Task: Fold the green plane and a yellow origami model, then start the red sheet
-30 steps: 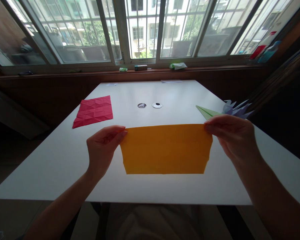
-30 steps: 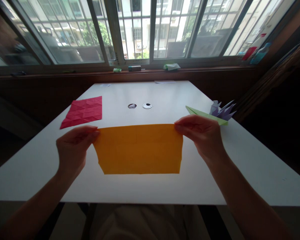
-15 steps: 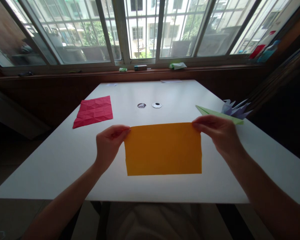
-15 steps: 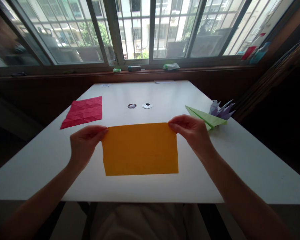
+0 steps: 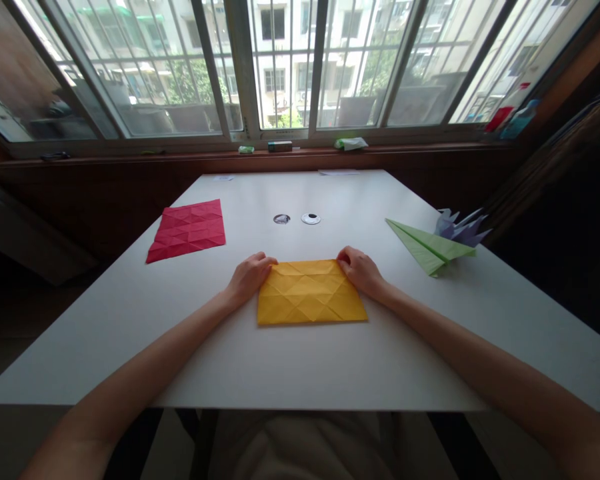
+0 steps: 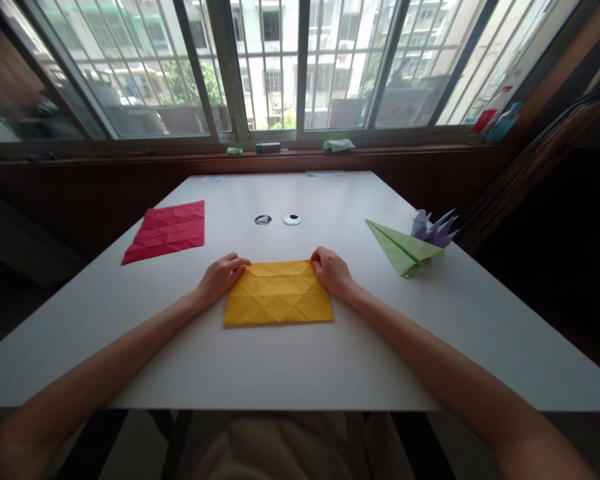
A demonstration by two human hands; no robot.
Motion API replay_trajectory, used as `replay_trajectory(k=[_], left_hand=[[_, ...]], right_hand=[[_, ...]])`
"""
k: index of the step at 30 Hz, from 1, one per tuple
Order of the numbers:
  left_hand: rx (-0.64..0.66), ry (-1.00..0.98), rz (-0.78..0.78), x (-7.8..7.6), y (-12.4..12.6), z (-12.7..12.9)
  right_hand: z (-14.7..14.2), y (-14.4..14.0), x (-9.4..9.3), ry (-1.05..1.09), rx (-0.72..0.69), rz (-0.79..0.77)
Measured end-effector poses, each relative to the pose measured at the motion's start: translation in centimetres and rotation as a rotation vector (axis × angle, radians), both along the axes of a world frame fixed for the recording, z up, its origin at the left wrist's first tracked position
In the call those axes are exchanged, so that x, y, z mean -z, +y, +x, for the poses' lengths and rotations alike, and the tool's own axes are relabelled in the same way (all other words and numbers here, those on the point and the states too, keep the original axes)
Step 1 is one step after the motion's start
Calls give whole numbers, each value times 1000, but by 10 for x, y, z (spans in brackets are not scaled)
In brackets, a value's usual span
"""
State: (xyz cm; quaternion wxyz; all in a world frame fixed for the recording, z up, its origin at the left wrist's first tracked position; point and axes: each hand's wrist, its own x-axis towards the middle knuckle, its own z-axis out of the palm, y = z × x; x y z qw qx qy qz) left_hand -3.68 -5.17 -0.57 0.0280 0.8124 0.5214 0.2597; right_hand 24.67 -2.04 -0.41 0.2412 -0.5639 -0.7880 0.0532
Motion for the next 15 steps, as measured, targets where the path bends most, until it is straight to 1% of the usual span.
replay_trajectory(k=[5, 9, 12, 15], left_hand=[[37, 180, 2, -1, 17, 0], [98, 291, -7, -9, 24, -2], [167, 353, -10, -18, 29, -1], [277, 405, -17, -25, 34, 6]], right_hand=[[-3, 12, 3, -172, -48, 98], [-6, 10, 2, -303, -121, 166], [-11, 8, -2, -383, -220, 207], [-14, 10, -9, -455, -398, 226]])
